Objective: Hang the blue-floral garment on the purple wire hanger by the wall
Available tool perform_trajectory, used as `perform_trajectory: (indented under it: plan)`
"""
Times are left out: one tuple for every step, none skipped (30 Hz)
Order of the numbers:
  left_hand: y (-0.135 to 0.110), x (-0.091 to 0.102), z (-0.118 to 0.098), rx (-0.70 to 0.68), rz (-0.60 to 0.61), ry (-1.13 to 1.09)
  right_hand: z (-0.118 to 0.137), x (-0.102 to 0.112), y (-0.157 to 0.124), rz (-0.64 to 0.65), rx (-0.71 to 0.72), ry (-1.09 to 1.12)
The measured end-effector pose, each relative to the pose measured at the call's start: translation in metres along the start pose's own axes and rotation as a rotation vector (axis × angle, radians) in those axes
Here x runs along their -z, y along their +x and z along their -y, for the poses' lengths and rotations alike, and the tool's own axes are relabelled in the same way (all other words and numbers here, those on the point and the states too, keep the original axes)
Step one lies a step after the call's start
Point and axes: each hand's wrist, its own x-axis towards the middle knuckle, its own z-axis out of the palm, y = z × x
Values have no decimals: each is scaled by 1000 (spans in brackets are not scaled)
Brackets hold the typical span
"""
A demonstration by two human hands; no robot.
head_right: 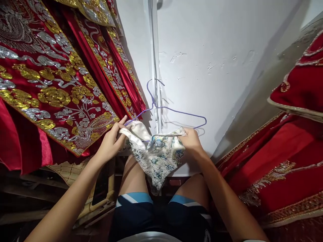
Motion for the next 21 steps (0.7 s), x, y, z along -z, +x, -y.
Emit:
perform_trajectory:
  plan:
    - [7, -4, -4, -32, -20, -16, 1, -1, -3, 24, -2, 14]
    - [14, -8, -8, -54, -42, -29, 2, -2, -6, 32, 1, 23]
    - [20, -11, -9, -65, -65, -42, 3, -1, -9, 7, 3, 24]
    - [24, -14, -10, -67, -90, -52, 5, 1, -10, -41, 1, 16]
    - [27, -16, -9, -62, -117, -55, 5, 4, -11, -106, -4, 5]
    - [29, -18, -8, -50, -139, -49, 5, 8, -11, -181, -9, -7]
    - [30, -19, -6, -37, -150, -39, 4, 14, -9, -254, -8, -16]
    - [31, -19, -5, -28, -150, -30, 2, 20, -7, -312, 2, -26]
    - [31, -19, -3, -22, -142, -28, 0, 27, -3, -346, 20, -34]
    - [31, -18, -3, -20, -129, -36, -4, 35, 1, -351, 41, -41]
    - [32, -17, -2, -16, -114, -55, -7, 42, 6, -324, 54, -43]
    - [34, -14, -2, -11, -99, -78, -10, 49, 11, -268, 58, -41]
    - [36, -10, -3, -1, -81, -106, -12, 56, 15, -199, 64, -35]
    - [38, -6, -3, 16, -60, -142, -13, 64, 19, -132, 73, -28]
    - [41, 0, -2, 44, -22, -188, -13, 71, 22, -83, 84, -22]
    - [45, 7, -1, 89, 40, -247, -12, 78, 24, -54, 91, -18]
    - [48, 14, 2, 154, 120, -320, -10, 85, 25, -29, 86, -14]
    - [50, 21, 6, 241, 207, -406, -8, 93, 25, 5, 67, -3]
    - [52, 28, 10, 347, 285, -497, -6, 101, 24, 67, 32, 15]
    - [53, 34, 15, 454, 325, -585, -4, 109, 24, 140, -3, 31]
    - [53, 37, 21, 538, 303, -666, -3, 116, 23, 157, -14, 33]
